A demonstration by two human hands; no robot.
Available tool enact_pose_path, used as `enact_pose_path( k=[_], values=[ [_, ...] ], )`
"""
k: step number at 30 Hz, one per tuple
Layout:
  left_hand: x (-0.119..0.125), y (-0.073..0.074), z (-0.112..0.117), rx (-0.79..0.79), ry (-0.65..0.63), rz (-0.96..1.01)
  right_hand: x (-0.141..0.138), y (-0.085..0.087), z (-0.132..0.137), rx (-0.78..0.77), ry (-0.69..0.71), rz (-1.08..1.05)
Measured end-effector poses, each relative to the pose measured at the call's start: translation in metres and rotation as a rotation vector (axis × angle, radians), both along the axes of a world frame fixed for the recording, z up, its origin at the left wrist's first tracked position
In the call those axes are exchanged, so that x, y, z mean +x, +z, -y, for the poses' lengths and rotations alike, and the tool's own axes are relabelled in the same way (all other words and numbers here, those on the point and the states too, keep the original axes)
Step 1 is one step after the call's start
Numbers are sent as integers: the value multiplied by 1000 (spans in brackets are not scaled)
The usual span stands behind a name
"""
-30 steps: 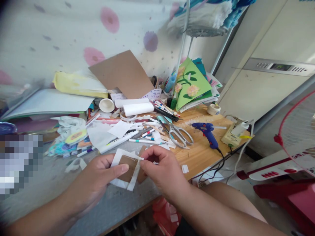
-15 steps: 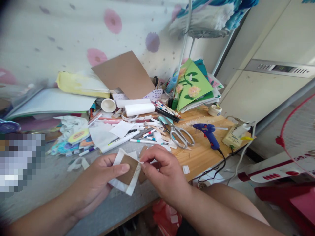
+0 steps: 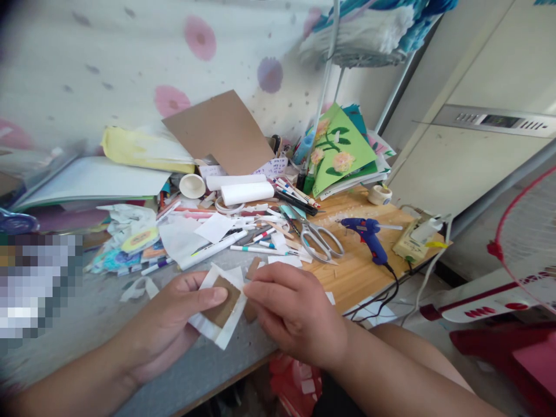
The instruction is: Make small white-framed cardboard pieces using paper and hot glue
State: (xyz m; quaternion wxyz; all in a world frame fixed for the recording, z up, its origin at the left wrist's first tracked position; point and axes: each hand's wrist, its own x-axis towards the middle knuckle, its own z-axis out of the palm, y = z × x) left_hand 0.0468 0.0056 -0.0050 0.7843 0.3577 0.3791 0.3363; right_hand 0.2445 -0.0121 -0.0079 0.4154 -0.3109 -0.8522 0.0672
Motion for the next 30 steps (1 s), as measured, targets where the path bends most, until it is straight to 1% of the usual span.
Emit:
enact_pose_path(
  k=[5, 8, 10, 12, 13, 14, 15, 17, 18, 19, 20, 21, 27, 29, 30],
  values=[
    [0, 0, -3, -11, 34, 28, 6, 3, 2, 225, -59, 269],
    [0, -2, -4, 1, 33, 40, 6, 6, 3, 291, -86, 314],
    [0, -3, -4, 25, 33, 7, 6, 7, 3, 281, -75, 276],
    [0, -3, -4, 76, 35, -56, 4, 6, 3, 176, -54, 130],
    [-1, -3, -4, 113, 27, -90, 4, 5, 3, 73, -58, 10],
    [-1, -3, -3, 152, 11, -125, 3, 4, 2, -67, -79, -132],
    [-2, -3, -3, 187, -12, -156, 2, 3, 0, -245, -105, -274],
    [-3, -2, -2, 241, -59, -208, -1, 1, -4, -640, -125, -482],
    [-4, -2, -1, 256, -71, -226, -2, 0, -6, -814, -115, -528],
    [-4, -2, -1, 265, -76, -237, -4, 0, -8, -945, -97, -538],
    [-5, -3, -1, 270, -77, -244, -6, 0, -9, -1022, -77, -522],
    [-5, -3, -1, 272, -76, -249, -7, 1, -10, -1054, -65, -495],
    [-5, -6, -4, 262, -82, -230, -15, 6, -7, -1032, -65, -374],
    [-5, -6, -4, 267, -78, -232, -17, 6, -6, -1000, -86, -325],
    [-5, -7, -3, 271, -78, -233, -17, 5, -5, -957, -106, -287]
  ],
)
